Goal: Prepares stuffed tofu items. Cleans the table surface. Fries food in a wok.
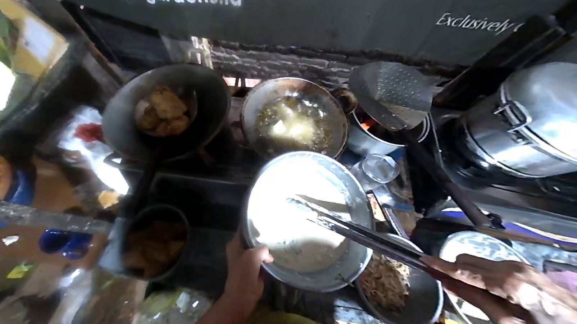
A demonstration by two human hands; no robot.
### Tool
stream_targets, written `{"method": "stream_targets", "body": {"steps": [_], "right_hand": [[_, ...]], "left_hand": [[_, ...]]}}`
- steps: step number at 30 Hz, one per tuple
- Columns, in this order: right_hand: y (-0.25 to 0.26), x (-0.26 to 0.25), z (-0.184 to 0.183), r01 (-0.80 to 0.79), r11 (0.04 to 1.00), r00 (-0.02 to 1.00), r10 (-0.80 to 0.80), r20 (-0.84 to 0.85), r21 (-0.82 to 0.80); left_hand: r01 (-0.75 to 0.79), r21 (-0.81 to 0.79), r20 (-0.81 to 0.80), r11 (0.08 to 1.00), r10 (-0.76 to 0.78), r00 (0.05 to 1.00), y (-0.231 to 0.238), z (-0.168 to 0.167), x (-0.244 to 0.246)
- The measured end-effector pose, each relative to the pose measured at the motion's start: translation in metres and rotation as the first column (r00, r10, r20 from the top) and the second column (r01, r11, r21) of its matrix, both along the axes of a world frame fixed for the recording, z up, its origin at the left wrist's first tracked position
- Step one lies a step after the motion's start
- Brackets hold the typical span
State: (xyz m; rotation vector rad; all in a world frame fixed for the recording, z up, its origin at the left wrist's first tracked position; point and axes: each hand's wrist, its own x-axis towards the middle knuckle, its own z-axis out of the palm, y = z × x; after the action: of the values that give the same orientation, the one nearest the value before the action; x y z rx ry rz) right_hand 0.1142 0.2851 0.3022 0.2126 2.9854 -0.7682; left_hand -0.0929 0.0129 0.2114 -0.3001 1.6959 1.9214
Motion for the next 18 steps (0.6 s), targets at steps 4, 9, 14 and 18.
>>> {"method": "stream_targets", "body": {"steps": [4, 9, 14, 18], "right_hand": [[-0.011, -0.001, 0.026, 0.007, 0.999, 0.998, -0.010, 0.055, 0.050], [-0.040, -0.011, 0.049, -0.024, 0.965, 0.978, -0.031, 0.207, 0.262], [-0.027, -0.008, 0.010, -0.079, 0.994, 0.997, 0.079, 0.006, 0.078], [-0.008, 0.001, -0.027, -0.032, 0.976, 0.996, 0.015, -0.082, -0.215]], "left_hand": [[-0.001, -0.002, -0.005, 1.000, 0.001, 1.000, -0.001, 0.000, 0.000], [0.029, -0.005, -0.038, 1.000, -0.029, 0.999, -0.001, 0.001, 0.001], [0.032, -0.016, -0.031, 0.999, -0.032, 0.999, 0.001, -0.002, 0.001], [0.013, -0.008, -0.005, 1.000, -0.013, 1.000, -0.001, -0.003, 0.000]]}}
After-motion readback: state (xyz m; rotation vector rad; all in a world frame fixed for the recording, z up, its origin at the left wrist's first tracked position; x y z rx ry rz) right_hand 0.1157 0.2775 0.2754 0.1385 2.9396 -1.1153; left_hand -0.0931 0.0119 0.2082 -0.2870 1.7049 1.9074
